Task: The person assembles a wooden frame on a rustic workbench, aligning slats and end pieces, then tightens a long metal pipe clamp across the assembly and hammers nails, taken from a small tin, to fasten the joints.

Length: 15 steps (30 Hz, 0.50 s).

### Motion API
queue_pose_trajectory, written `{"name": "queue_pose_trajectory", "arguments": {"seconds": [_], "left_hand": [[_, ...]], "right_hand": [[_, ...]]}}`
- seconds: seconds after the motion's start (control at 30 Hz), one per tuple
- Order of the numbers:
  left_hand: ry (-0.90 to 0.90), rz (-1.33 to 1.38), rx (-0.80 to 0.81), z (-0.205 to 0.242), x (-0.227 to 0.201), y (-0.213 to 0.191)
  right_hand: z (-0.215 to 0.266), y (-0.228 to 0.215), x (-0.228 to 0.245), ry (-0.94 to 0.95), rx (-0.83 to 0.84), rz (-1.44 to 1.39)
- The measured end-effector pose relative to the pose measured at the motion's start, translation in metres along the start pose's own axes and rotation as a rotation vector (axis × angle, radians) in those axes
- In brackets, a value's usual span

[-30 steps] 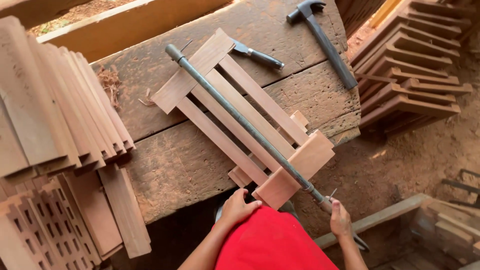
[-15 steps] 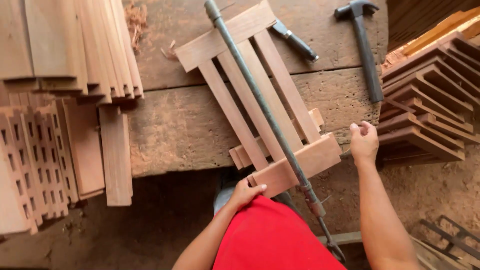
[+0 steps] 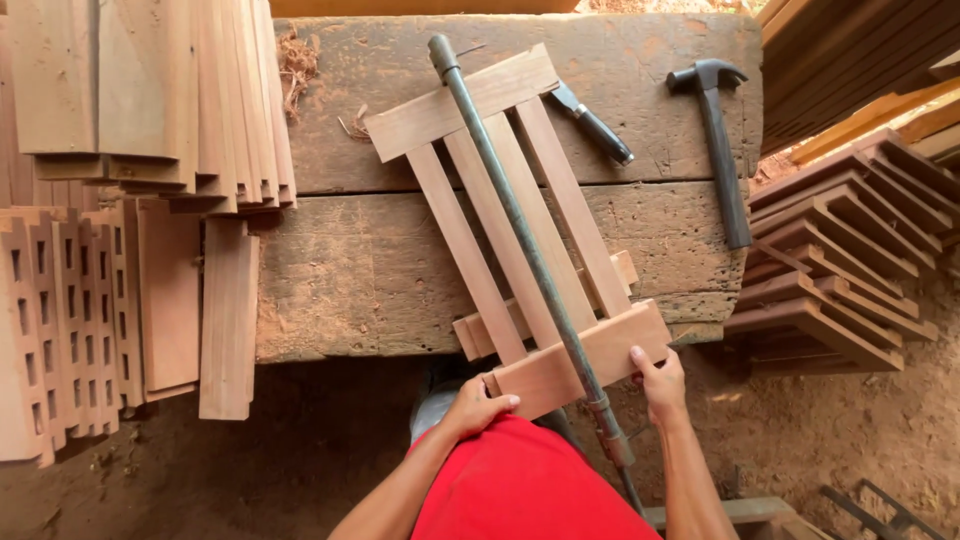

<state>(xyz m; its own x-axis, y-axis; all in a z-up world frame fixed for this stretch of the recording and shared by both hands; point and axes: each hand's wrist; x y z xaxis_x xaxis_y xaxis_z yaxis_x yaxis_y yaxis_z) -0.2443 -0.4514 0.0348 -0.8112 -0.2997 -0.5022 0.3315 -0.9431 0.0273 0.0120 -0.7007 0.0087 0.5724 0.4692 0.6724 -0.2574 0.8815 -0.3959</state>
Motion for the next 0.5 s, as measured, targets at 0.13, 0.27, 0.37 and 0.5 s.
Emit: {"name": "queue_pose_trajectory", "arguments": {"seconds": [0.13, 0.27, 0.37, 0.5], "left_hand": [[-0.003, 0.113, -0.053, 0.021, -0.034, -0.013], [-0.043, 0.075, -0.158, -0.028, -0.002, -0.023], [-0.112, -0.012, -0.231, -0.058, 0.009, -0.026], [-0.140, -0.095, -0.263, -0.033, -0.026, -0.043]], "right_hand": [[-0.007, 0.005, 0.008, -0.052, 0.053, -0.037], [-0.017, 0.029, 0.034, -0.041, 0.120, 0.007], [-0.021, 0.044, 0.047, -0.052, 0.159, 0.022], [-0.022, 0.043, 0.056, -0.025, 0.179, 0.040]]}}
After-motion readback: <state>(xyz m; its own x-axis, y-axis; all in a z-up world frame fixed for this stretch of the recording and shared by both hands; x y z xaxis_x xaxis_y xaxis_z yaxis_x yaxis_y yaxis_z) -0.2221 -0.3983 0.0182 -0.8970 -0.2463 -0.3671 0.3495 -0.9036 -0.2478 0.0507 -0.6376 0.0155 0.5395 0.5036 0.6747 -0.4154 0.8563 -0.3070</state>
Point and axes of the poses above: each hand's wrist, its own z-axis away from the middle knuckle, its own y-axis out of the palm, x = y × z, and after that the axes turned 7 degrees about -z, right-handed
